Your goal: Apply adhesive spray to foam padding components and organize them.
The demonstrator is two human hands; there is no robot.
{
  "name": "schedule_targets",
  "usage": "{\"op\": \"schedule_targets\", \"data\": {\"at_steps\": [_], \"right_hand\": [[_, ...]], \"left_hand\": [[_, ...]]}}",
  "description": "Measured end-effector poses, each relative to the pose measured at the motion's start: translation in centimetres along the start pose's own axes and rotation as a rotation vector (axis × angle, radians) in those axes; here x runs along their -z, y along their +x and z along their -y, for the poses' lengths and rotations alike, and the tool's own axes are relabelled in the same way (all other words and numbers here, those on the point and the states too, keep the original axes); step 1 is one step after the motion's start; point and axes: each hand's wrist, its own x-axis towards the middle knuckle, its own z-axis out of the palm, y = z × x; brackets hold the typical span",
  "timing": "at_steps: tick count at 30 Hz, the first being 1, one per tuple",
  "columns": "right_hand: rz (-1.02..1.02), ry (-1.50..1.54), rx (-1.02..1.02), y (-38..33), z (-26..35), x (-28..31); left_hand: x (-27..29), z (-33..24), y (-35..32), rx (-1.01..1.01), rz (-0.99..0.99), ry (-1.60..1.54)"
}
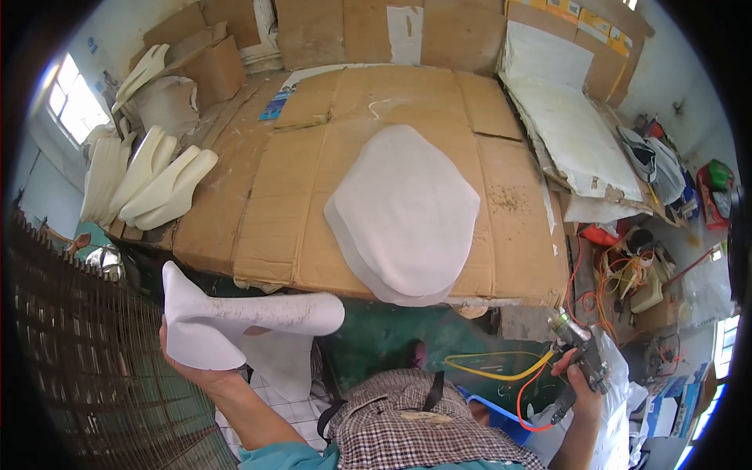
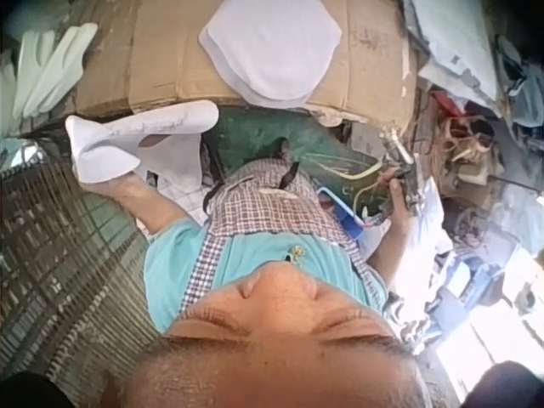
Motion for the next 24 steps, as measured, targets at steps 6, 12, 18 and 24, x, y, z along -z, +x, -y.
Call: {"op": "schedule_targets", "data": {"at_steps": [6, 12, 18, 24], "right_hand": [[-0.055, -0.088, 0.036, -1.3, 0.3, 0.1], [0.128, 0.009, -0.010, -1.1, 0.2, 0.0], [-0.016, 0.040, 0.064, 2.5, 0.0, -2.1], [-0.126, -0.108, 0.053, 1.5, 0.2, -0.1]], "left_hand": [[0.3, 0.6, 0.2, 0.175, -0.132, -0.152], [-1.1, -0.3, 0.7, 0.471, -0.114, -0.477], [-1.0, 0.5, 0.9, 0.640, 0.033, -0.686], [-1.5, 0.3, 1.0, 0.659, -0.008, -0.686]]}}
